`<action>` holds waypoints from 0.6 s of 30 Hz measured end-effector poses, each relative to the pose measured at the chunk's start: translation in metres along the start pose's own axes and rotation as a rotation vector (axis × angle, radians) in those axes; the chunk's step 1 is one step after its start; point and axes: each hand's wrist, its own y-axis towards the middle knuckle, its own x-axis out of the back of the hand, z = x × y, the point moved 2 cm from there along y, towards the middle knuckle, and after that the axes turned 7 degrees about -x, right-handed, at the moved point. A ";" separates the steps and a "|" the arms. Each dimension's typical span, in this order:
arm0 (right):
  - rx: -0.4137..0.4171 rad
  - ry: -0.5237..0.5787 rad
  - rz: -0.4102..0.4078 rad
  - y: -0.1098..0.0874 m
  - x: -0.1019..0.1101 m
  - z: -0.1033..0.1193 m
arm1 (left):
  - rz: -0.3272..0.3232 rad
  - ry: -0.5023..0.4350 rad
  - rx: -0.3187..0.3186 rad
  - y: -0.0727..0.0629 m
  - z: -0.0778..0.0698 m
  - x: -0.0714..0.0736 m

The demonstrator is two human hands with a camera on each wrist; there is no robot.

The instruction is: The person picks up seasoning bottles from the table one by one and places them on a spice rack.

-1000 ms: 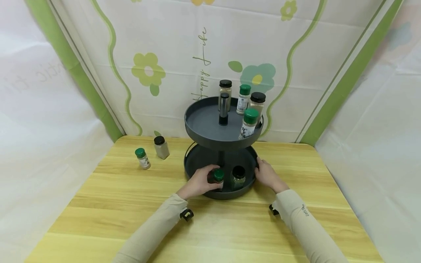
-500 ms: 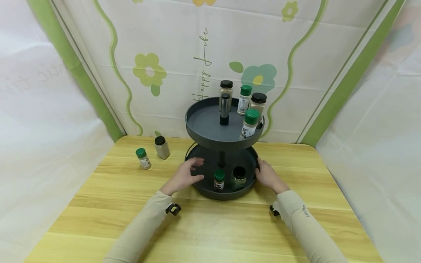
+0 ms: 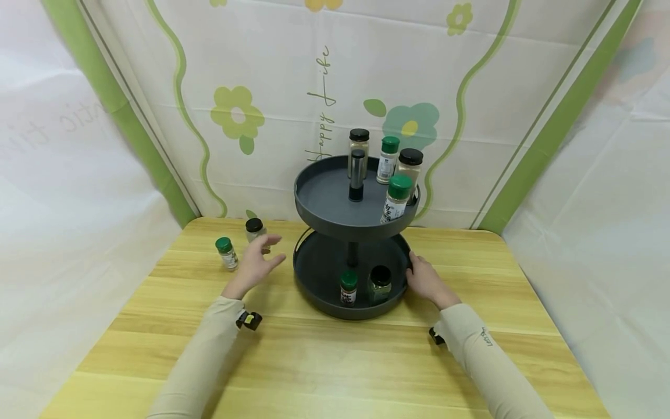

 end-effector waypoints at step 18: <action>0.001 -0.006 -0.005 0.000 0.000 0.001 | -0.210 0.143 0.184 -0.007 0.044 0.065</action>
